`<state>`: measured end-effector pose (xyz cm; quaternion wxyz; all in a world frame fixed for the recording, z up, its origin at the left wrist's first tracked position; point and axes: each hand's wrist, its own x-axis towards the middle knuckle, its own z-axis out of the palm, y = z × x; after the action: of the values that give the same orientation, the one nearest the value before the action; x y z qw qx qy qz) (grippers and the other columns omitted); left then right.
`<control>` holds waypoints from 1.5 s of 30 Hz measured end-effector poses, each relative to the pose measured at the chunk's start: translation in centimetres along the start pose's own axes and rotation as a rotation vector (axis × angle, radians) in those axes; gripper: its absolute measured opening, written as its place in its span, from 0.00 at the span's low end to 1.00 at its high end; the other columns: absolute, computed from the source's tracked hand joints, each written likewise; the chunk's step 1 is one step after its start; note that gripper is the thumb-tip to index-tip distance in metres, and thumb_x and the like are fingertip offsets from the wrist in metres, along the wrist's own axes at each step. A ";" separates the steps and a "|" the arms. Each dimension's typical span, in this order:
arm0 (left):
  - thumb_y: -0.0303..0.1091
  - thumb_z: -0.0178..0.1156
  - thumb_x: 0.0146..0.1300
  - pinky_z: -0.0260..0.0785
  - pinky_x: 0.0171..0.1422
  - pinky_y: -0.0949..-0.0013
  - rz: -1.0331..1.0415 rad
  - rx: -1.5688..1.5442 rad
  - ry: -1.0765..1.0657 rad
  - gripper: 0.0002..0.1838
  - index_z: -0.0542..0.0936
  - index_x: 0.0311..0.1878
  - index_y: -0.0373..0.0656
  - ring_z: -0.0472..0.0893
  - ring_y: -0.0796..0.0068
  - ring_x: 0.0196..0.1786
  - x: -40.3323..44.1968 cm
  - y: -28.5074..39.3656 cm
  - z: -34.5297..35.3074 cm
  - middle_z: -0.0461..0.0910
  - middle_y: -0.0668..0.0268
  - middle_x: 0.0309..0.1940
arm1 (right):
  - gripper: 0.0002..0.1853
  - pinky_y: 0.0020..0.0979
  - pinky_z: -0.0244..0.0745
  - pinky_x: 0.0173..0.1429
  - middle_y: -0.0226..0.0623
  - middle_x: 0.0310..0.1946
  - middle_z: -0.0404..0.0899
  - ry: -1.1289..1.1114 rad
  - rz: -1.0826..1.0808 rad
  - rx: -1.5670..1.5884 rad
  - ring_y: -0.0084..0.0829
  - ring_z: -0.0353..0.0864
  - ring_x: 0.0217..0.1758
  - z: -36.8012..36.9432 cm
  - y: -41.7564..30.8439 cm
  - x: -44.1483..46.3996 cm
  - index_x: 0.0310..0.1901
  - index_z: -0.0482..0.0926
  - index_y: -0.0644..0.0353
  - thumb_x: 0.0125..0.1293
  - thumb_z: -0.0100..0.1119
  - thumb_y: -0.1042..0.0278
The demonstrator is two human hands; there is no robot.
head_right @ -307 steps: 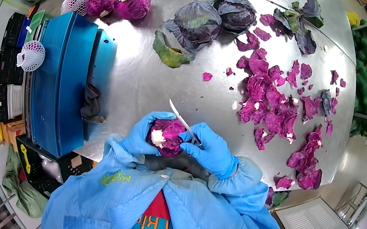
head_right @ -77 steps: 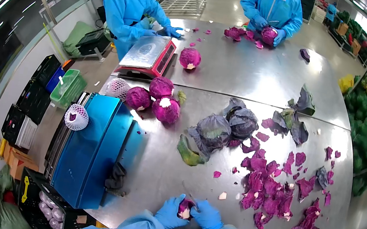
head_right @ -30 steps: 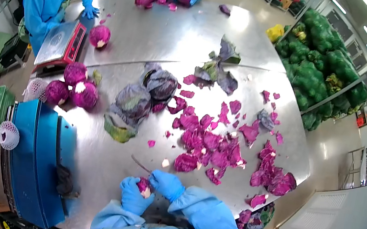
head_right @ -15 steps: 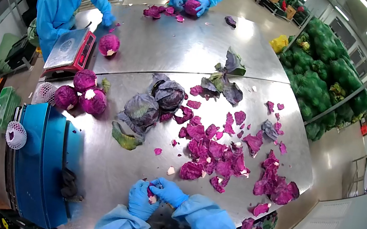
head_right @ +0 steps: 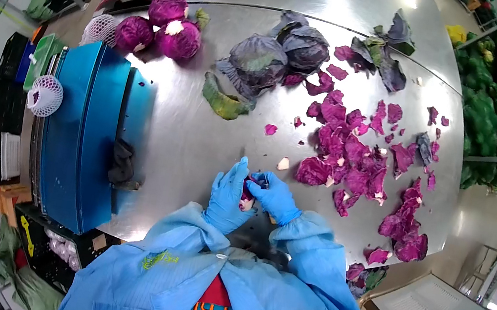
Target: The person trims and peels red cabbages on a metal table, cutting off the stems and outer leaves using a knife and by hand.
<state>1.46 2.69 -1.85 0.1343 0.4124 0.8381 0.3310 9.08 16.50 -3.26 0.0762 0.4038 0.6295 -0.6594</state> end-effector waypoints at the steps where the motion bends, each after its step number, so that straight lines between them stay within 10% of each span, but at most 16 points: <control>1: 0.40 0.70 0.44 0.54 0.68 0.44 0.010 -0.024 0.017 0.56 0.50 0.75 0.41 0.68 0.54 0.67 0.3 0.0 -0.1 0.67 0.55 0.67 | 0.25 0.28 0.76 0.41 0.39 0.35 0.83 0.049 -0.063 -0.152 0.24 0.81 0.37 0.2 -1.4 -0.5 0.46 0.80 0.63 0.57 0.70 0.48; 6: 0.39 0.71 0.41 0.51 0.69 0.42 -0.018 -0.080 -0.008 0.61 0.43 0.76 0.39 0.68 0.53 0.66 0.2 -0.6 0.6 0.66 0.54 0.66 | 0.23 0.33 0.77 0.40 0.42 0.33 0.83 -0.051 -0.028 -0.200 0.31 0.82 0.34 -0.5 -2.5 0.4 0.43 0.81 0.61 0.61 0.65 0.46; 10: 0.39 0.72 0.39 0.48 0.71 0.40 -0.034 -0.042 0.027 0.63 0.42 0.76 0.39 0.67 0.50 0.66 0.6 -0.1 0.3 0.64 0.50 0.65 | 0.13 0.37 0.74 0.33 0.46 0.24 0.77 0.088 -0.394 -0.697 0.41 0.80 0.27 -0.6 -2.6 0.5 0.36 0.79 0.54 0.63 0.62 0.53; 20: 0.40 0.74 0.38 0.60 0.67 0.49 -0.214 -0.054 -0.102 0.50 0.59 0.66 0.37 0.63 0.42 0.63 -0.5 0.0 0.1 0.60 0.45 0.63 | 0.13 0.43 0.72 0.26 0.41 0.20 0.76 0.353 -0.664 -0.852 0.46 0.78 0.22 -1.0 -0.3 2.5 0.28 0.73 0.51 0.60 0.62 0.54; 25: 0.39 0.76 0.38 0.61 0.68 0.50 -0.017 -0.101 -0.046 0.51 0.59 0.66 0.38 0.64 0.43 0.63 -1.9 -1.6 -0.4 0.60 0.45 0.63 | 0.20 0.43 0.73 0.28 0.41 0.23 0.78 0.711 -0.547 -0.664 0.44 0.79 0.23 -7.9 0.6 4.4 0.54 0.77 0.47 0.62 0.63 0.53; 30: 0.39 0.76 0.37 0.61 0.68 0.51 0.001 -0.116 -0.015 0.52 0.59 0.67 0.41 0.65 0.44 0.63 -2.3 -1.6 -0.3 0.61 0.47 0.63 | 0.41 0.33 0.76 0.44 0.38 0.33 0.81 0.182 -0.102 -0.555 0.31 0.81 0.37 -5.8 -4.1 -0.1 0.64 0.72 0.53 0.53 0.70 0.39; 36: 0.38 0.76 0.38 0.64 0.65 0.51 0.103 -0.093 0.172 0.46 0.61 0.62 0.44 0.68 0.47 0.61 -3.1 -1.5 1.0 0.64 0.49 0.61 | 0.30 0.31 0.76 0.50 0.36 0.44 0.84 -0.257 -0.033 -0.159 0.29 0.82 0.44 -1.1 -2.0 0.8 0.55 0.79 0.57 0.59 0.66 0.42; 45: 0.38 0.73 0.43 0.65 0.62 0.51 0.162 -0.042 0.156 0.39 0.64 0.59 0.43 0.70 0.48 0.58 -2.5 -0.8 1.1 0.67 0.53 0.56 | 0.13 0.39 0.75 0.37 0.45 0.27 0.77 0.021 -0.514 -0.617 0.44 0.80 0.30 -1.5 -0.7 -0.3 0.33 0.79 0.56 0.63 0.63 0.54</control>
<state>3.14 0.87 -3.34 0.0501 0.4487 0.8029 0.3894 9.44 17.83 -2.37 0.0198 0.1981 0.8792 -0.4330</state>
